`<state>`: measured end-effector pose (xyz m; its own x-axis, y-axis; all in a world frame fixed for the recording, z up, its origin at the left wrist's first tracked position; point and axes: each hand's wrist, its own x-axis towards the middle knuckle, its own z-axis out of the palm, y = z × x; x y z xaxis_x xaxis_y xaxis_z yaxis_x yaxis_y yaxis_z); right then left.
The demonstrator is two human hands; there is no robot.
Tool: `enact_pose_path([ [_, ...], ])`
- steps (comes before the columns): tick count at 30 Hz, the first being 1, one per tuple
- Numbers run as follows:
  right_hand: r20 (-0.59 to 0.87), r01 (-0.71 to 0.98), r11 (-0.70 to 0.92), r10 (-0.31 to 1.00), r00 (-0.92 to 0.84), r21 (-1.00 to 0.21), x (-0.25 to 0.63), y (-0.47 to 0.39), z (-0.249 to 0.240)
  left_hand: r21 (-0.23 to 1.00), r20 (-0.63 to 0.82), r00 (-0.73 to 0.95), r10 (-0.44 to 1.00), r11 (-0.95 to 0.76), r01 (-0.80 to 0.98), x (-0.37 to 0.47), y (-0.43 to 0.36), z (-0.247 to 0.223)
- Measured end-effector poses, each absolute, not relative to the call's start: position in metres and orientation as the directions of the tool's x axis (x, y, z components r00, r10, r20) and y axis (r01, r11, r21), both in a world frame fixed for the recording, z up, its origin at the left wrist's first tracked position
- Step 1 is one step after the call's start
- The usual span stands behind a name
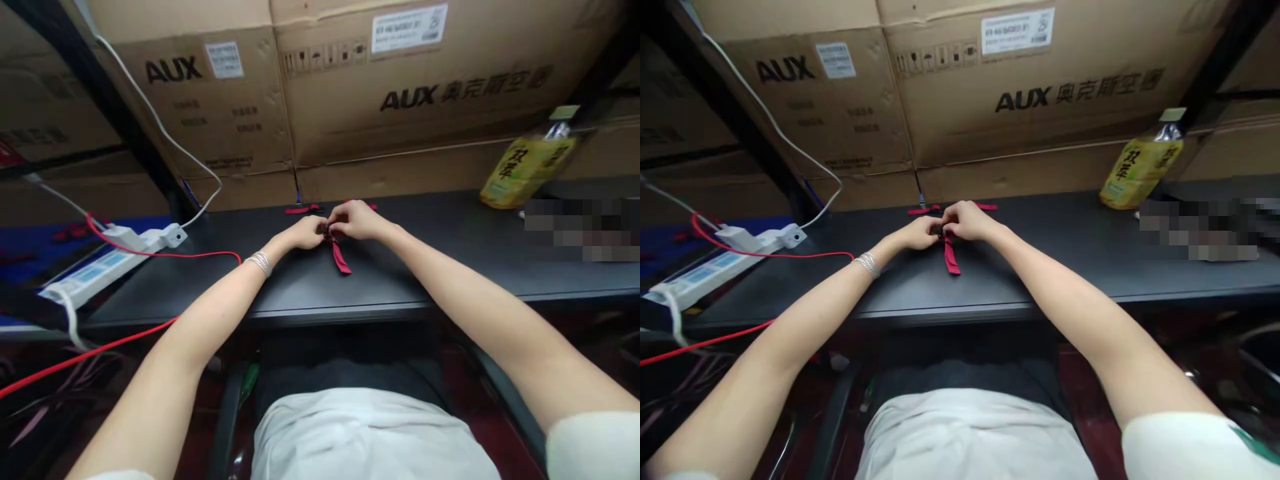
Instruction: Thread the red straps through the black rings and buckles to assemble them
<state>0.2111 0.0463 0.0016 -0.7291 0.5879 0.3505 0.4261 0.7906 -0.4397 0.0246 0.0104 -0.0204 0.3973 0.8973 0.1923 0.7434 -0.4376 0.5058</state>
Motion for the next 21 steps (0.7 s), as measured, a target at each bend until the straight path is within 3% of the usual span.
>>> enact_pose_path([
  [12,0.480,0.352,0.746,0.645,-0.595,-0.566,0.2175,0.0504,0.0089,0.469,0.167,0.438,0.883,-0.462,0.753,0.0234,0.0120,-0.0210],
  [21,0.613,0.178,0.740,0.647,-0.454,-0.649,0.2178,0.0532,0.0107,0.412,0.150,0.450,0.880,-0.470,0.781,0.0251,0.0092,-0.0185],
])
